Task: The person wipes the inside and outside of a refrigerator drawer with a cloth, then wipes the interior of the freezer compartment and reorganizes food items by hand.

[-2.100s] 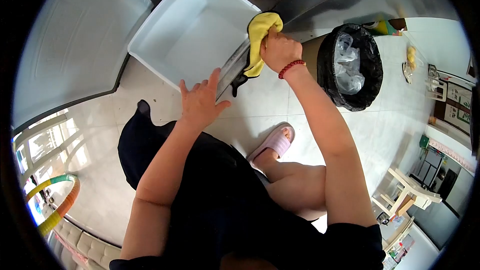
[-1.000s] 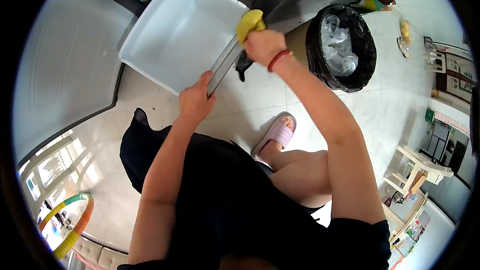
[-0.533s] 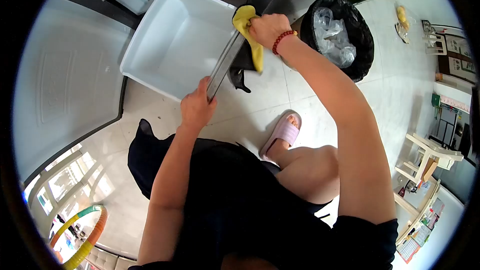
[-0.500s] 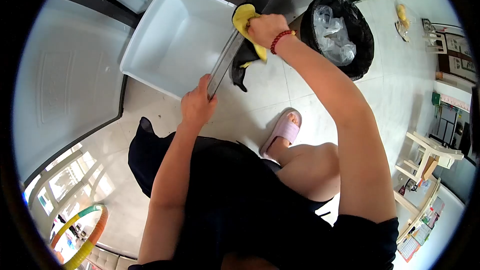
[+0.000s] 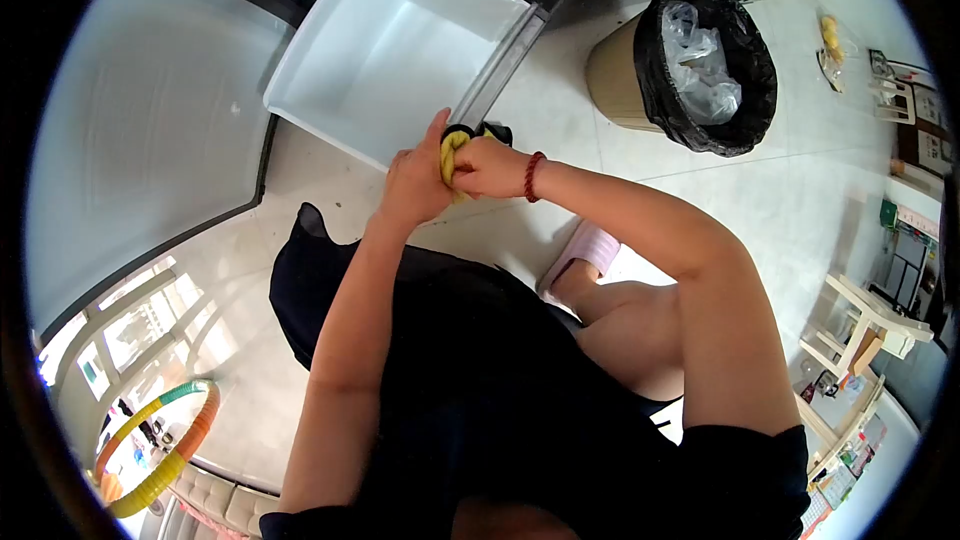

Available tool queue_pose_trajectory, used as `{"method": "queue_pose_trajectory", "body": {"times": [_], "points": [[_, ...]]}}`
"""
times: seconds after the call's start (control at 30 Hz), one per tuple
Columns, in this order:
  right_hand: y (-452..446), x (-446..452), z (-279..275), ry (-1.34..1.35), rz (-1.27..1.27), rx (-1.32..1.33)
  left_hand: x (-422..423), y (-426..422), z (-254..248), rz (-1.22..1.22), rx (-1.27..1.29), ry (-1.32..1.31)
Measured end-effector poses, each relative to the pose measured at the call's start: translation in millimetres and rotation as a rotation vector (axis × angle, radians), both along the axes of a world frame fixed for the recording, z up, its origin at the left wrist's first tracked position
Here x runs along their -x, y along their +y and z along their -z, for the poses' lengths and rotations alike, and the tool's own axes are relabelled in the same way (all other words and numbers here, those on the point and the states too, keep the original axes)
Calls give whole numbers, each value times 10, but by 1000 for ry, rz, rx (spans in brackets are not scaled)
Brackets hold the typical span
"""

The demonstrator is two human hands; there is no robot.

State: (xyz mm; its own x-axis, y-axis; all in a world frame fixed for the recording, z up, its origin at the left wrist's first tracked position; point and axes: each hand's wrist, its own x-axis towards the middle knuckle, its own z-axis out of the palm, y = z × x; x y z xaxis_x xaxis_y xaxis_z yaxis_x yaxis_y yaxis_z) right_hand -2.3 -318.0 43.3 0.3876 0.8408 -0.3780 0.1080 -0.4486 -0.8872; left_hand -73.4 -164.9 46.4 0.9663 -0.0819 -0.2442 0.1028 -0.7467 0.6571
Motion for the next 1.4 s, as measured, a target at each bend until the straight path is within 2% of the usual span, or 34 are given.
{"method": "queue_pose_trajectory", "body": {"times": [0.13, 0.17, 0.2, 0.23, 0.27, 0.3, 0.33, 0.37, 0.4, 0.47, 0.53, 0.57, 0.63, 0.7, 0.87, 0.97, 1.07, 1.17, 1.23, 1.33, 1.37, 1.4], "points": [[-108, -156, 101, 573, 134, 28, -73, 85, -160, -5, 64, 194], [-241, -216, 162, 751, 195, -46, -92, 129, -187, -25, 99, 258], [-407, -305, -7, 814, 282, -93, -62, 165, -195, -25, 111, 218], [-651, -451, 55, 1045, 289, -283, -22, 200, -193, -31, 125, 176], [-815, -496, -252, 1011, 481, -330, 18, 231, -195, -37, 141, 134], [-961, -633, -254, 906, 517, -311, 37, 271, -230, 5, 41, 71], [-960, -754, -383, 454, 418, -84, 44, 322, -285, 52, -59, 9], [-1033, -853, -406, 210, 273, -82, 49, 364, -310, 103, -161, -56], [-976, -796, -519, 200, 357, -217, 76, 393, -311, 100, -200, -60], [-779, -647, -671, 189, 503, -327, 190, 433, -316, 88, -279, -58], [-609, -567, -716, 172, 632, -271, 213, 421, -202, 121, -376, 79], [-594, -602, -475, -199, 439, -150, 205, 405, -160, 137, -422, 144], [-305, -399, -379, -894, 252, 23, 157, 397, -238, 147, -375, 204], [-111, -248, -146, -890, 176, 187, 156, 400, -257, 130, -333, 190], [82, -37, -133, -855, -42, 324, 204, 416, -139, 93, -280, 74], [213, 254, 90, -779, -131, 97, 188, 413, -72, 112, -400, 106], [283, 352, -219, -723, -260, 61, 261, 453, 136, 44, -323, -48], [55, 29, -255, -897, -106, 341, 223, 430, -107, 63, -249, 39], [-163, -332, -222, -1107, -7, 352, 228, 413, -106, 52, -241, 38], [-142, -328, -175, -979, 73, 211, 202, 392, -99, 48, -246, 39], [-96, -265, -166, -891, 39, 285, 199, 388, -102, 46, -249, 44], [-55, -182, -163, -854, 20, 243, 208, 384, -106, 46, -250, 36]]}}
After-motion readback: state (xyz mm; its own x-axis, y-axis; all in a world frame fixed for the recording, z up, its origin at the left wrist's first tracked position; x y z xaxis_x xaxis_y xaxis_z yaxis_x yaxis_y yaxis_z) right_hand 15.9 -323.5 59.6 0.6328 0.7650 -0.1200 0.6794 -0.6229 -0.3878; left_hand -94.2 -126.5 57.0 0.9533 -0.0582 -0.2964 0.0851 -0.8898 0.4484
